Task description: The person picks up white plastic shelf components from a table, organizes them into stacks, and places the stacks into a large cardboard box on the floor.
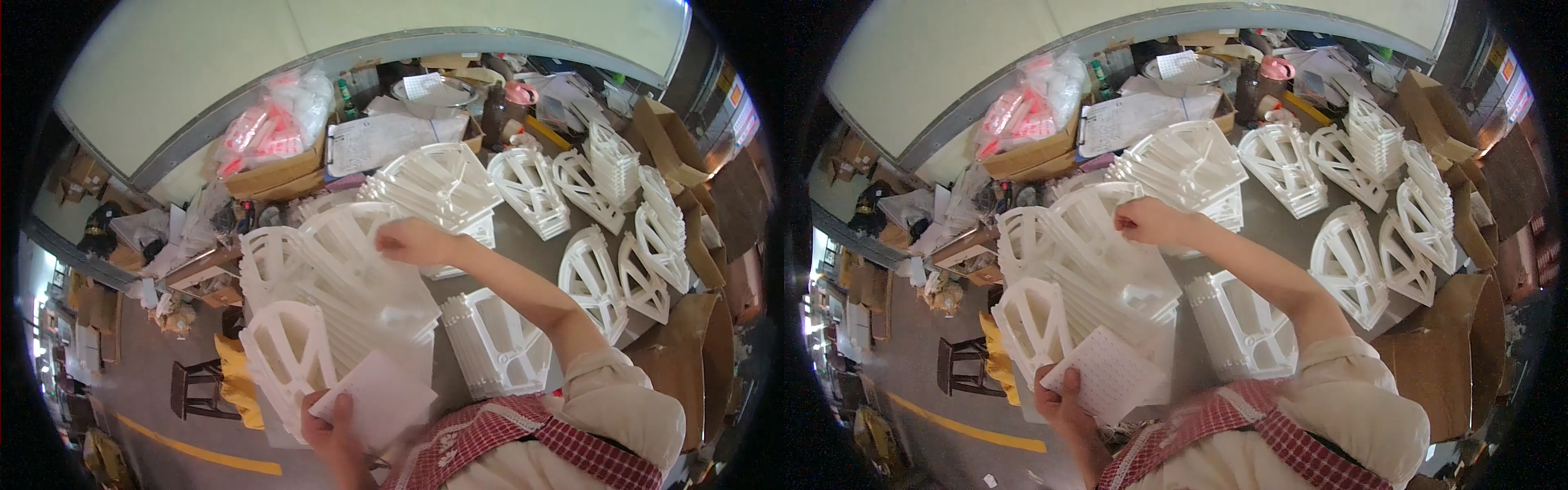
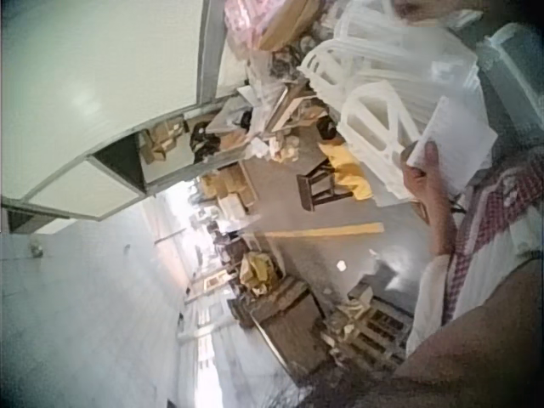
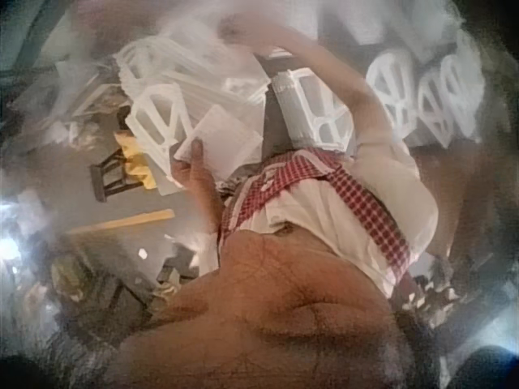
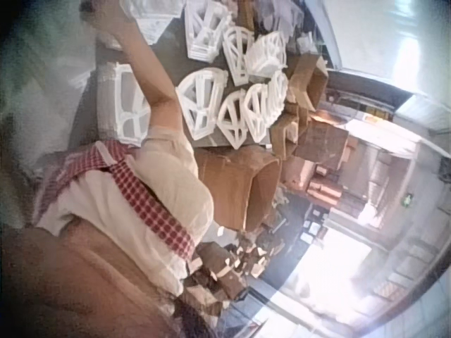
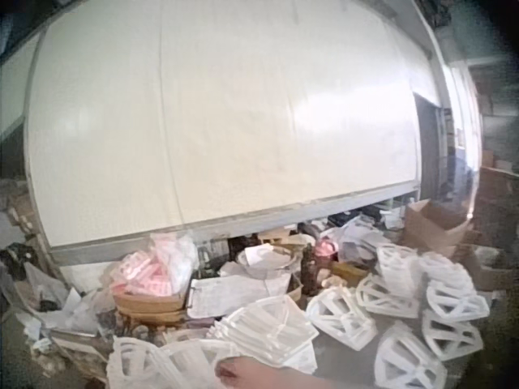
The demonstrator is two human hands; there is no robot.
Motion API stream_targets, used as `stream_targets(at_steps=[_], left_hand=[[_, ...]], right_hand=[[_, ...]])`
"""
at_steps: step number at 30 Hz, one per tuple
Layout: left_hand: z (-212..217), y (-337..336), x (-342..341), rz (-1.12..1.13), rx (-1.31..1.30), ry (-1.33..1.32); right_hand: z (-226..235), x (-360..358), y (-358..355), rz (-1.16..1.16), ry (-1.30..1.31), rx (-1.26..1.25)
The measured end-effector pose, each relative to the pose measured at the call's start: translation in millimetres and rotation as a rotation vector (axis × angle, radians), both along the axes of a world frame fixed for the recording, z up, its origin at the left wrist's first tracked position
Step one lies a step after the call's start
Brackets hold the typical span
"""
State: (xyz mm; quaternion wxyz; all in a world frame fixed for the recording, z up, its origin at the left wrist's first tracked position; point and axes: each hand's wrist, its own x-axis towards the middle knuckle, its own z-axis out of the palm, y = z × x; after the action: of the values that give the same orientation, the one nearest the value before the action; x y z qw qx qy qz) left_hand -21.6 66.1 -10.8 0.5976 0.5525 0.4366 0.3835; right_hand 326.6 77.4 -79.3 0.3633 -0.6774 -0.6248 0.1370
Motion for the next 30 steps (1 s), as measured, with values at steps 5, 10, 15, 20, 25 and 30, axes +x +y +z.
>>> stream_targets(at_steps=[5,10,15,20,25,30], left_hand=[[-0.4,3.9,-6.6,0.069,0.033,0.045],[-4.1,3.8,-9.2,0.098,0.014,0.035],[-5.6,6.1,-17.5,0.038,0.045,0.035],[2.4,-0.3,-7.5,0.016,0.086,-0.038],[-3.8,-7.3,-19.2,0.114,0.122,-0.071],[-1.5,-20.8,-20.5,0.018,0.009,0.006]], right_hand=[[-16.2,5.6,96.0,0.06,-0.196,-0.1],[-22.6,14.9,119.6,-0.131,-0.468,-0.276],[3.0,21.1,107.1,-0.189,-0.207,-0.52],[1.0,-1.4,82.6,-0.381,-0.222,-0.274],[79.1,-36.4,-51.8,-0.485,-0.044,-0.13],[45.2,-46.5,-207.4,-0.695,-0.242,-0.44]])
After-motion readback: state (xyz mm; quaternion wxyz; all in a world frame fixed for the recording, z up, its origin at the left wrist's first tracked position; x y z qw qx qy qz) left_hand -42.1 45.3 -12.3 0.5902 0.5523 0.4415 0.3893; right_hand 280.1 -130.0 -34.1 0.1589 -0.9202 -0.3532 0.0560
